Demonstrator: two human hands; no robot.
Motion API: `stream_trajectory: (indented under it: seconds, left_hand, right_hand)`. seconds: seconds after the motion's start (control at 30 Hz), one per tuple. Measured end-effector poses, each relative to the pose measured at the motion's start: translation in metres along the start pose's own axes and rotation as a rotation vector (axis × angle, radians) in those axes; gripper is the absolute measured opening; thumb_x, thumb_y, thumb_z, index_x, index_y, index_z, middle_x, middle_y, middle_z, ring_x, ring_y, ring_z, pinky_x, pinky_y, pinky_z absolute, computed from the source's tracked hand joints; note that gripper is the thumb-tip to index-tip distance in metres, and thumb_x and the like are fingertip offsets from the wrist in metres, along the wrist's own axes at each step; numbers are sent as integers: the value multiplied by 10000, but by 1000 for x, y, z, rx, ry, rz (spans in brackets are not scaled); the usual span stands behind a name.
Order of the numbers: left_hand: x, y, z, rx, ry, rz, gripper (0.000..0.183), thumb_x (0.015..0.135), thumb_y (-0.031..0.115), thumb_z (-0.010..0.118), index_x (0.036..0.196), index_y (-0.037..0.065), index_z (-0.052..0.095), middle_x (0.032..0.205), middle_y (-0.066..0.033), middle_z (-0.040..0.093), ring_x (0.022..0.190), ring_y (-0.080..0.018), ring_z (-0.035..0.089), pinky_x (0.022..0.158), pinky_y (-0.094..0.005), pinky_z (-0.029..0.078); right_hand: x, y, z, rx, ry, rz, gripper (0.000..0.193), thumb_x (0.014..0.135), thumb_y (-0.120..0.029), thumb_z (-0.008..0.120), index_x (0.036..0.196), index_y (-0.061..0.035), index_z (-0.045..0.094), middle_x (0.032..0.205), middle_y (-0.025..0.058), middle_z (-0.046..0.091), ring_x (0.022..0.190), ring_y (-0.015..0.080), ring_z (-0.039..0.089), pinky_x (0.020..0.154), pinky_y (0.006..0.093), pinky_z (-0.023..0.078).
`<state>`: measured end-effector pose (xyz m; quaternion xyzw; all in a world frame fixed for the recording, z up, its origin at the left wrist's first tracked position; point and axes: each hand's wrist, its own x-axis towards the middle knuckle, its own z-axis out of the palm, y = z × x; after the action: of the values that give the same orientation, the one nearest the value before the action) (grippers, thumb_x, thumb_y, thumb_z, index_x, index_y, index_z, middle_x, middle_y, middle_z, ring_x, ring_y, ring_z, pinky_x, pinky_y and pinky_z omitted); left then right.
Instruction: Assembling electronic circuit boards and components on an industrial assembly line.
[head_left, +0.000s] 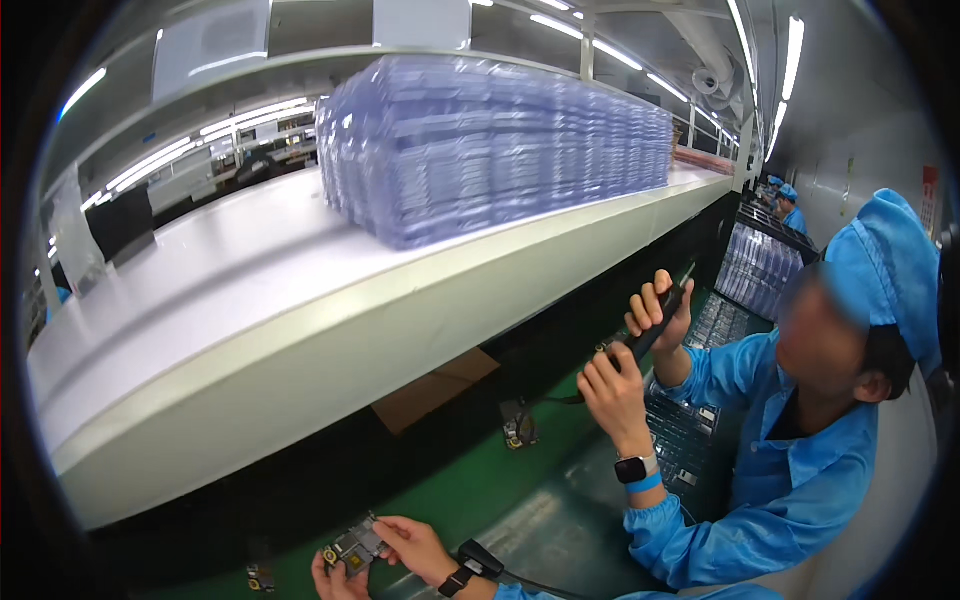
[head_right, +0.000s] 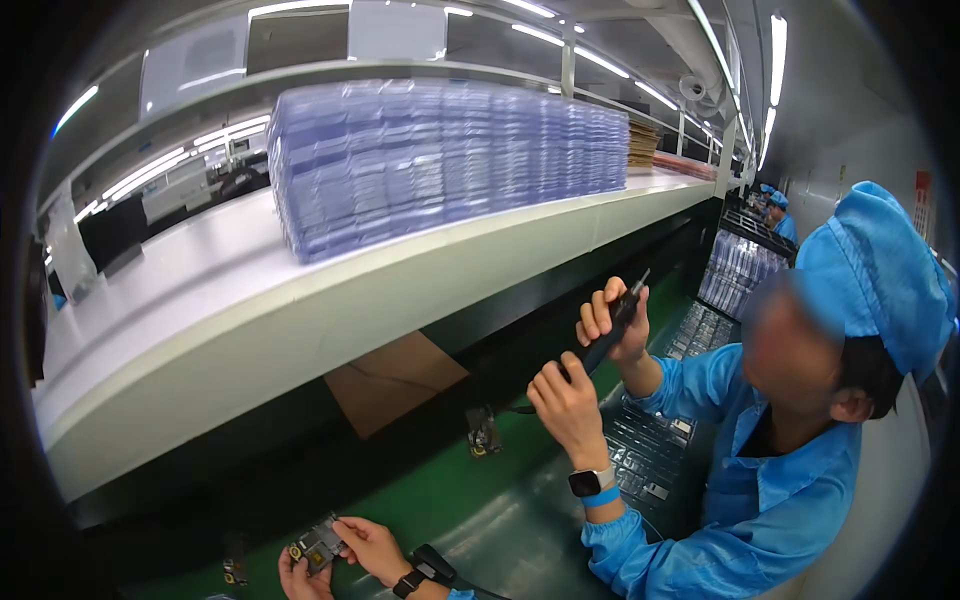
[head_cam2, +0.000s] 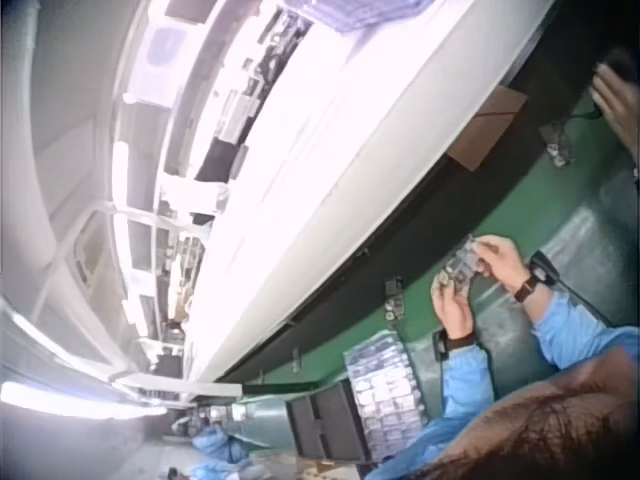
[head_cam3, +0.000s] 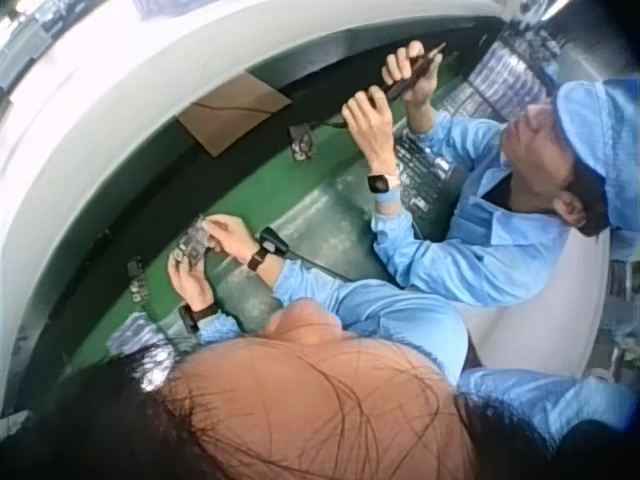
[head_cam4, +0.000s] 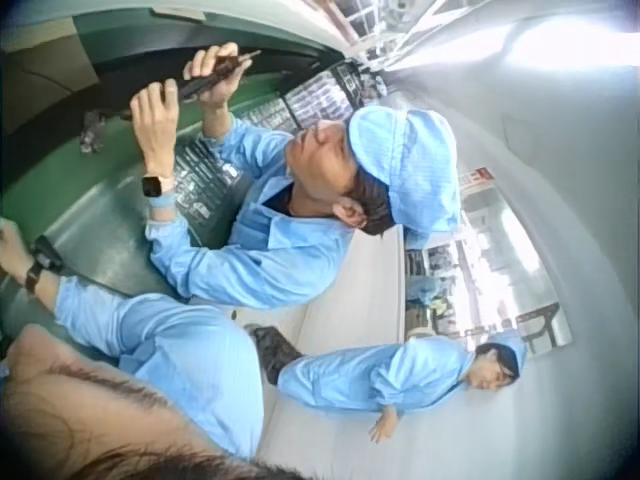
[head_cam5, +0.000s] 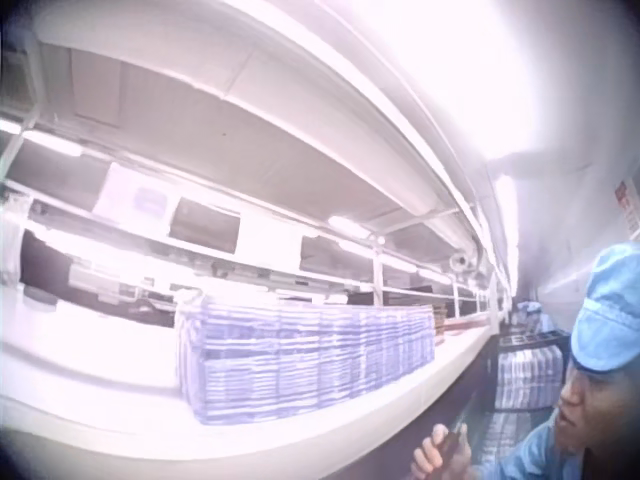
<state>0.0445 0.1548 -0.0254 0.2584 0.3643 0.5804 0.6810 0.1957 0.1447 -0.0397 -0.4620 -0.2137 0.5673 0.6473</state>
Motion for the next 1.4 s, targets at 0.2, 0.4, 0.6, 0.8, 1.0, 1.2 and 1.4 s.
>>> stream_trajectory:
  seconds: [0.2,0.4,0.6,0.8,1.0,1.2,1.4]
  left_hand:
    - [-15,5,11,60,39,106,377,1019,54,560,1384,17,475,1298,-144,586,1149,-261,606,955,-404,543]
    - [-16,1,3,70,-18,140,362,1056,133,531,1394,18,466,1313,-163,588,1155,-277,623,956,-410,554]
    - [-15,1,1,50,-18,161,366,1041,88,518,1395,14,461,1313,-174,582,1145,-286,626,955,-407,559]
    - [-14,4,-2,28,-26,158,391,1008,37,541,1389,2,458,1309,-176,579,1139,-298,627,964,-421,562]
    - [-12,5,-2,41,-5,157,360,1005,38,551,1357,5,482,1280,-165,589,1111,-280,633,951,-408,566]
    - [-8,5,-10,-3,-56,160,328,1004,39,559,1326,14,498,1228,-146,613,1061,-243,643,922,-380,568]
    - [-12,7,-4,9,-8,141,325,1003,38,563,1321,16,498,1208,-133,621,1039,-227,645,917,-372,570]
  right_hand:
    - [-14,6,0,-4,-91,-150,399,1027,-195,632,1375,-4,590,969,34,684,739,76,621,663,217,533]
    - [-16,16,0,-58,-112,-138,403,1030,-193,627,1389,-13,584,976,29,684,758,59,605,679,208,530]
    - [-19,16,2,-67,-103,-139,394,1030,-190,626,1377,-6,587,1033,36,694,776,54,602,673,208,524]
    - [-14,25,6,-46,-107,-156,388,1030,-187,626,1366,3,591,1045,37,696,776,54,600,671,207,521]
    - [-6,35,4,-54,-99,-151,386,1030,-183,627,1365,4,589,1054,40,700,778,53,599,667,209,517]
    - [-7,35,8,-29,-115,-167,384,1033,-184,623,1362,10,587,1055,42,702,776,55,599,671,211,515]
    - [-7,34,8,-59,-119,-155,389,1033,-197,623,1360,12,587,1042,40,700,772,57,598,673,211,511]
